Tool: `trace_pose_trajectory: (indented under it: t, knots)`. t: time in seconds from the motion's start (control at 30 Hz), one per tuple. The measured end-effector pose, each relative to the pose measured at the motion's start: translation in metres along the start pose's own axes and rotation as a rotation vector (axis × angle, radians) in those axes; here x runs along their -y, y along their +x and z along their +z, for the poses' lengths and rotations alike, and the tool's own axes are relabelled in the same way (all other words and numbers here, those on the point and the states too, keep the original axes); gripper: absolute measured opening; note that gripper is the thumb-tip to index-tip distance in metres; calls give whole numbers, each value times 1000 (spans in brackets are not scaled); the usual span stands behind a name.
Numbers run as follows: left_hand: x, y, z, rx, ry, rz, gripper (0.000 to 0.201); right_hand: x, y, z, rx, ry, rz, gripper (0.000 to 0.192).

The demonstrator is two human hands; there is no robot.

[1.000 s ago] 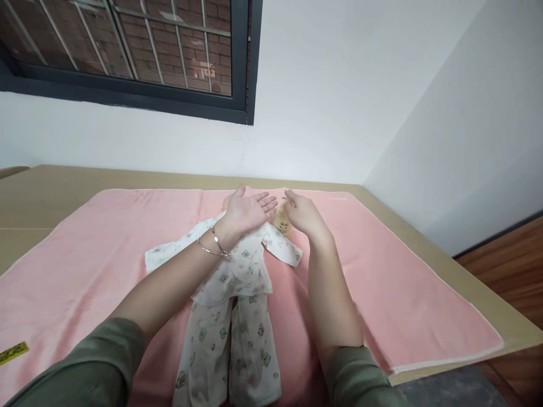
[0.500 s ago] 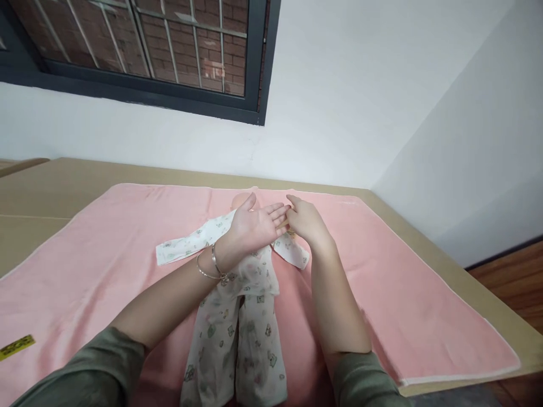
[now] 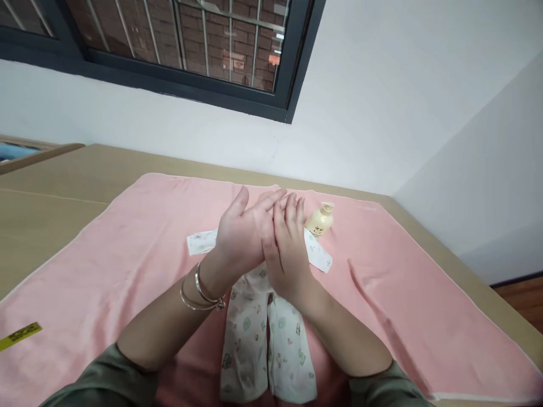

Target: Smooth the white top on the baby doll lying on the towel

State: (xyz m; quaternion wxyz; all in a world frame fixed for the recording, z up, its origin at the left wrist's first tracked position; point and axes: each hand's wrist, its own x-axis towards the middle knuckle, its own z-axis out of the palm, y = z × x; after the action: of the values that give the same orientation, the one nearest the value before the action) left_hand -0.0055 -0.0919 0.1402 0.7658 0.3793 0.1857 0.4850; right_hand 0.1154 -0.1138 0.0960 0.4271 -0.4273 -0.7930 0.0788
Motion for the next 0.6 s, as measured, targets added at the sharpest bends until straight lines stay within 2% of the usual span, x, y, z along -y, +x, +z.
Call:
trace_pose_trajectory:
  t: [0.07,0.13,0.23,0.33,0.43,0.6]
  knots:
    - [2,-2,1,-27,50,44,76,11,-2,5,25,74,-5,73]
    - [9,-2,2,-60,109,110,70,21,-1,7,56,201,52,75]
    - [25,-4,3,-144,305,267,57,30,1,7,61,463,227,64]
    - [45,-9,5,-163,517,321,57,27,4,3,-4,629,385,60]
    - [59,-18,10,-118,616,282,59,20,6,-4,-53,620,441,61]
    - [59,-36,20,-13,660,256,57,26,2,-14,-176,391,358,58]
